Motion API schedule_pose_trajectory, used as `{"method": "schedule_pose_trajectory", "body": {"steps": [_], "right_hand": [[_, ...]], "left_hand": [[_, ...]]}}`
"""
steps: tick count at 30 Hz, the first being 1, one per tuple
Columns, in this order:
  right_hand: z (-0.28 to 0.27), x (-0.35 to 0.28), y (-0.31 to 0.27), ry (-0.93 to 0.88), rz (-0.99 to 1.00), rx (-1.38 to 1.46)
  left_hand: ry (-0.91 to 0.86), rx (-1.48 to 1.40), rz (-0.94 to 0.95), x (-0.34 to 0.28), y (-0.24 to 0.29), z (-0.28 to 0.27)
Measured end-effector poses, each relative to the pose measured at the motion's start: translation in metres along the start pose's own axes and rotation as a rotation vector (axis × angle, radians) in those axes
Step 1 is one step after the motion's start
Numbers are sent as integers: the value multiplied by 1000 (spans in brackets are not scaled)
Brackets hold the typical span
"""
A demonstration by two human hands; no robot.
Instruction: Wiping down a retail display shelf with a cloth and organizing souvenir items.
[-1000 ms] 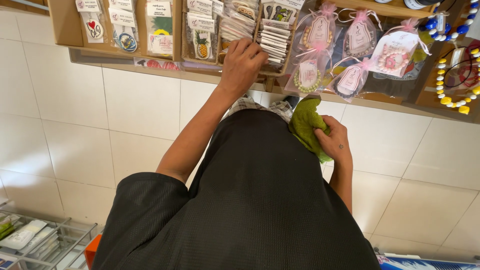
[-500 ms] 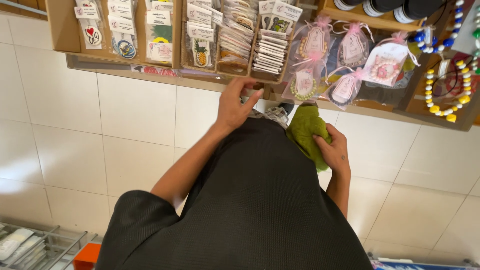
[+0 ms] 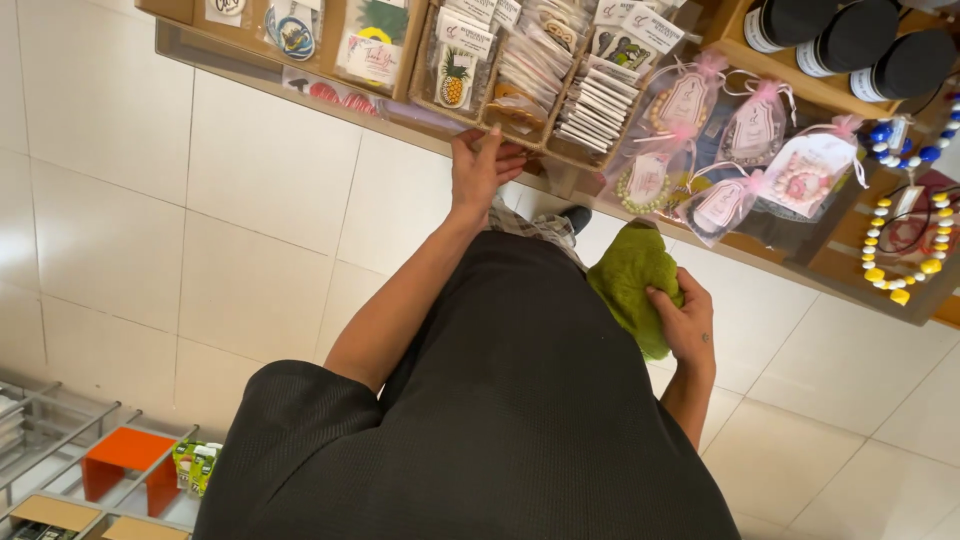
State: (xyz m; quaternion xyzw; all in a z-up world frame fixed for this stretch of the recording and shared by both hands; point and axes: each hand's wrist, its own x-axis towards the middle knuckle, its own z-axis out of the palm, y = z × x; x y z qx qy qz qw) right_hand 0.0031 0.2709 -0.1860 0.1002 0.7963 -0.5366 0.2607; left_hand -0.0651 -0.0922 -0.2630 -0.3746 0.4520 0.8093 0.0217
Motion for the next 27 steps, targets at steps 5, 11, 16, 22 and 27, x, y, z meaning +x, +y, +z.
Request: {"method": "schedule_pose_trajectory", "body": {"steps": [5, 11, 16, 22, 27], "right_hand": [[14, 1, -13, -7, 7, -30], [22, 1, -17, -11, 26, -60], [19, -1, -17, -9, 4, -9], [15, 4, -10, -17, 13, -34], [14, 8, -16, -36, 4, -56]], "left_hand": [[23, 151, -17, -7, 26, 15], [-28, 153, -43, 12, 27, 13], [-29, 156, -36, 11, 33, 16], [-36, 178, -40, 6, 26, 7], [-30, 203, -64, -22, 38, 6]]}}
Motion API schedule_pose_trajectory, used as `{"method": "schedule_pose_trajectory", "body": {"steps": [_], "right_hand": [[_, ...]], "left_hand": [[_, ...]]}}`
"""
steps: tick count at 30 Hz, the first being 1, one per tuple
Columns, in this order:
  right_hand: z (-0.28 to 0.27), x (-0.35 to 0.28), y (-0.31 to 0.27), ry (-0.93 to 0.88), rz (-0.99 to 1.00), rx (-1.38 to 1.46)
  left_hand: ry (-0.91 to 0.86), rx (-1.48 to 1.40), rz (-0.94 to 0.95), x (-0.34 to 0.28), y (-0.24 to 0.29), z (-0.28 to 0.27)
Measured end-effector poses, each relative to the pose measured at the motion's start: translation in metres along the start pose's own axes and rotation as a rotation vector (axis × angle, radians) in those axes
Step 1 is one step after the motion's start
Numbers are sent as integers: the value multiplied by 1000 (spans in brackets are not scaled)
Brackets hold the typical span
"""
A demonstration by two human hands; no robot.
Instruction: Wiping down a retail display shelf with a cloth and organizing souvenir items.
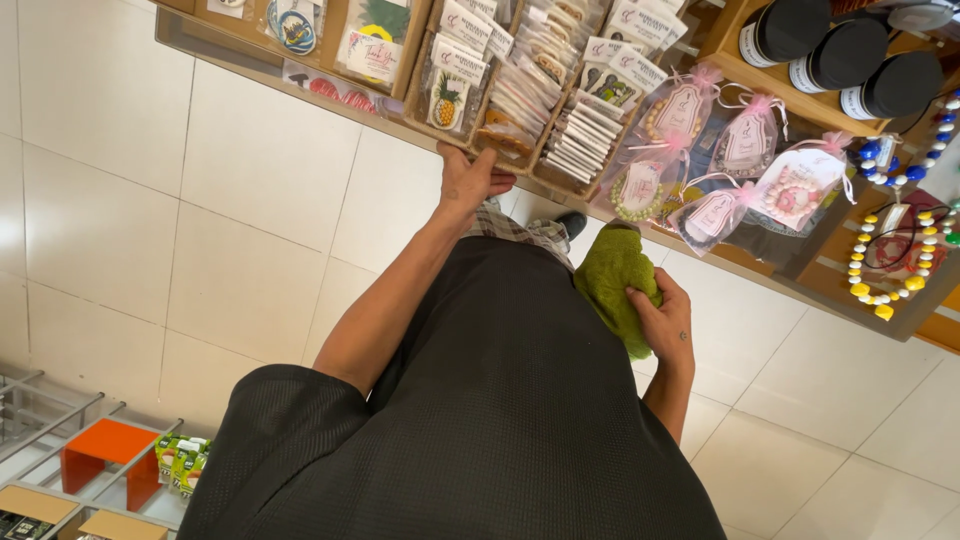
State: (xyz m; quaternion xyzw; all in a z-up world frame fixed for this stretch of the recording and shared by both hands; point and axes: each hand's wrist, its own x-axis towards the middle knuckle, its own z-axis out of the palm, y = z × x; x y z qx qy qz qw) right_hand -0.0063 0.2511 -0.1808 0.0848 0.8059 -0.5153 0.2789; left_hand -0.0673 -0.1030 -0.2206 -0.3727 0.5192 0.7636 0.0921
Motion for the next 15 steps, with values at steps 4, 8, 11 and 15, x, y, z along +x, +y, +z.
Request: {"method": "schedule_pose_trajectory", "body": {"steps": [4, 8, 11, 15], "right_hand": [[-3, 6, 1, -31, -10, 6], [-3, 8, 1, -48, -17, -4], [-2, 7, 2, -56, -18, 5], [0, 6, -8, -58, -16, -3]], "left_hand": [[16, -9, 1, -2, -19, -8], [36, -30, -25, -15, -20, -9], [91, -40, -70, -14, -33, -12], [130, -90, -147, -22, -16, -7]]}}
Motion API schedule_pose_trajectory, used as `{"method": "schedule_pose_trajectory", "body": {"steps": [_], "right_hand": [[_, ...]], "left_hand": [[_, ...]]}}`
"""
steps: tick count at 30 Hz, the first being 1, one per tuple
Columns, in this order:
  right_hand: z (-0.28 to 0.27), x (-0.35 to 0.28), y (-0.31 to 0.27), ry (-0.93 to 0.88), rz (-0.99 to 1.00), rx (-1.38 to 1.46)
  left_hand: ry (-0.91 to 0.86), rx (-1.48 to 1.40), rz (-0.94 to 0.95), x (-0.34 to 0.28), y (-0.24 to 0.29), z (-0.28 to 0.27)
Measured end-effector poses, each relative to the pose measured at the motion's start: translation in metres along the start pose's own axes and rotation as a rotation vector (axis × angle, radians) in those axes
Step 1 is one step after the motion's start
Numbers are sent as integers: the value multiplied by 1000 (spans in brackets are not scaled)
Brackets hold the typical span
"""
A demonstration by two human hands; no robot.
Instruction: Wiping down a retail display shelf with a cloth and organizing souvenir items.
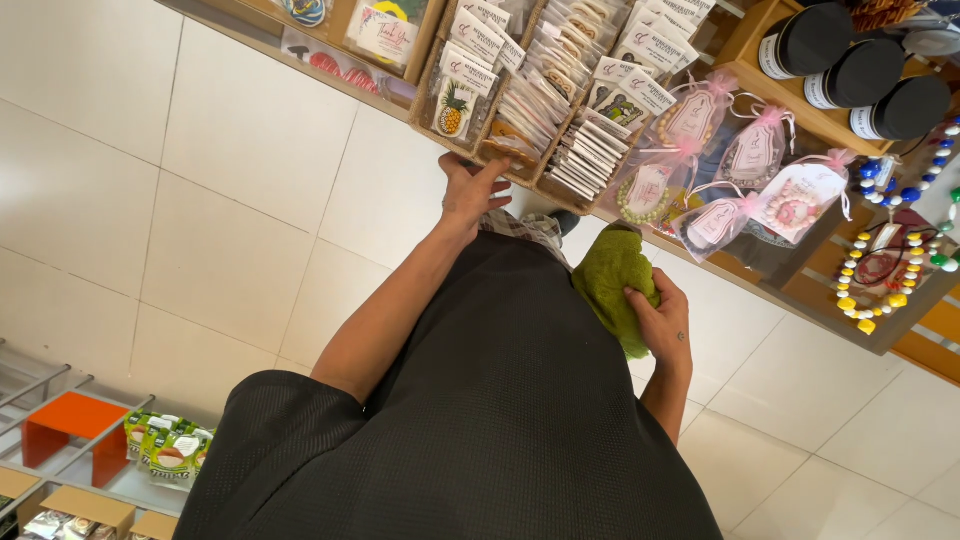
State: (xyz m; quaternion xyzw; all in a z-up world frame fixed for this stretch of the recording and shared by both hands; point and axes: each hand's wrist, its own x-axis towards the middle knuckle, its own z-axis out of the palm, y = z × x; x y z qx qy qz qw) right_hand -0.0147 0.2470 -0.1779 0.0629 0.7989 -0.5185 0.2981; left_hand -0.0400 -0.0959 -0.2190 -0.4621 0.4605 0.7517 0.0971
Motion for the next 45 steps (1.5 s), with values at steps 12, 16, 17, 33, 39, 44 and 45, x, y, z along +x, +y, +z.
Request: {"method": "schedule_pose_trajectory", "body": {"steps": [12, 16, 17, 33, 39, 44, 45], "right_hand": [[4, -4, 0, 42, 49, -26], [10, -9, -10, 41, 58, -50], [8, -9, -9, 47, 63, -64], [2, 4, 8, -22, 180, 158], [-8, -5, -18, 19, 192, 239], [-24, -7, -13, 34, 216, 215], [-27, -7, -7, 10, 225, 223]], "left_hand": [[-194, -505, 49, 54, -60, -22], [-134, -507, 22, 35, -62, -26], [-145, -518, 36, 30, -61, -28], [-473, -766, 21, 24, -92, -74], [-474, -731, 36, 32, -107, -89], [-440, -735, 9, 21, -91, -93], [-421, -737, 11, 20, -95, -95]]}}
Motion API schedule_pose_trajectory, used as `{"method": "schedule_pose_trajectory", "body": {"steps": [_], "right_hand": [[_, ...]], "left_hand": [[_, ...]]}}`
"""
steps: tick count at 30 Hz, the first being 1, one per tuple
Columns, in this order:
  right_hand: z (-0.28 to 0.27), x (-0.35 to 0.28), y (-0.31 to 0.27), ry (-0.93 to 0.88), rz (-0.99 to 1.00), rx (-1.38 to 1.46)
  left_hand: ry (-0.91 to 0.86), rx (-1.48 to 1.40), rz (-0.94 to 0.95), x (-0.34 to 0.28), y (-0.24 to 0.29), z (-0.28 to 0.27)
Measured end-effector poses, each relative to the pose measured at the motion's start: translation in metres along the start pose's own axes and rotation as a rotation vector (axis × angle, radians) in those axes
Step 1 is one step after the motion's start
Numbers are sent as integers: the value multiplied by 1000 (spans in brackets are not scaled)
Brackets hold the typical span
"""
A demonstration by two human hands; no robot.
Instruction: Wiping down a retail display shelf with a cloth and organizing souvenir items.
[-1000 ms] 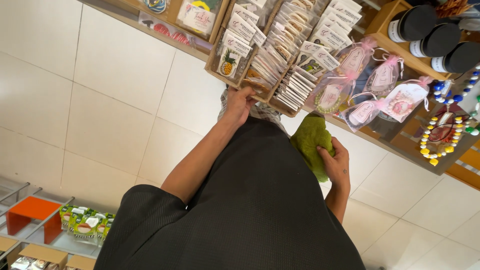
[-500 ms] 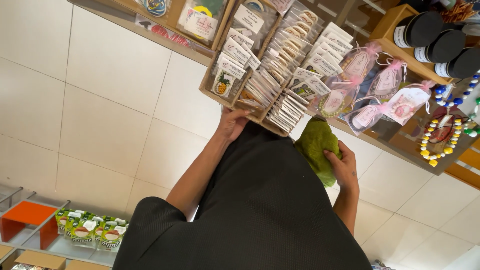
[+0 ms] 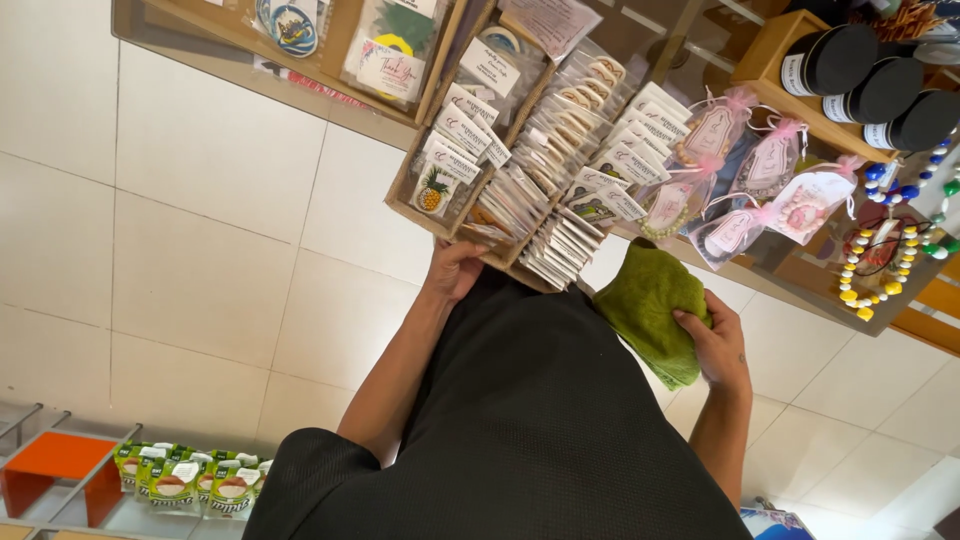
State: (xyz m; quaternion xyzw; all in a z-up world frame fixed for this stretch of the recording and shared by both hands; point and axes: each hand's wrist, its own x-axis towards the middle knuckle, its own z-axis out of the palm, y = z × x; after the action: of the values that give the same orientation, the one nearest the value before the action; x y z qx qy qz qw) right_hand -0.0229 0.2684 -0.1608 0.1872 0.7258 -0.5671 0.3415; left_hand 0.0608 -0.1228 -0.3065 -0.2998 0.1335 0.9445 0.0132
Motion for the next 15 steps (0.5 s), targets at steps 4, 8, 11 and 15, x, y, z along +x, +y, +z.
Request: {"method": "schedule_pose_trajectory", "body": {"steps": [4, 8, 11, 15], "right_hand": [[17, 4, 0, -26, 23, 0], [25, 5, 10, -60, 43, -48], [33, 6, 3, -55, 44, -103], [10, 4, 8, -103, 39, -209]], "left_hand": [[3, -69, -16, 3, -7, -5], [-108, -93, 4, 9, -16, -22], [-109, -85, 36, 10, -5, -5], [15, -116, -30, 17, -42, -67]]}}
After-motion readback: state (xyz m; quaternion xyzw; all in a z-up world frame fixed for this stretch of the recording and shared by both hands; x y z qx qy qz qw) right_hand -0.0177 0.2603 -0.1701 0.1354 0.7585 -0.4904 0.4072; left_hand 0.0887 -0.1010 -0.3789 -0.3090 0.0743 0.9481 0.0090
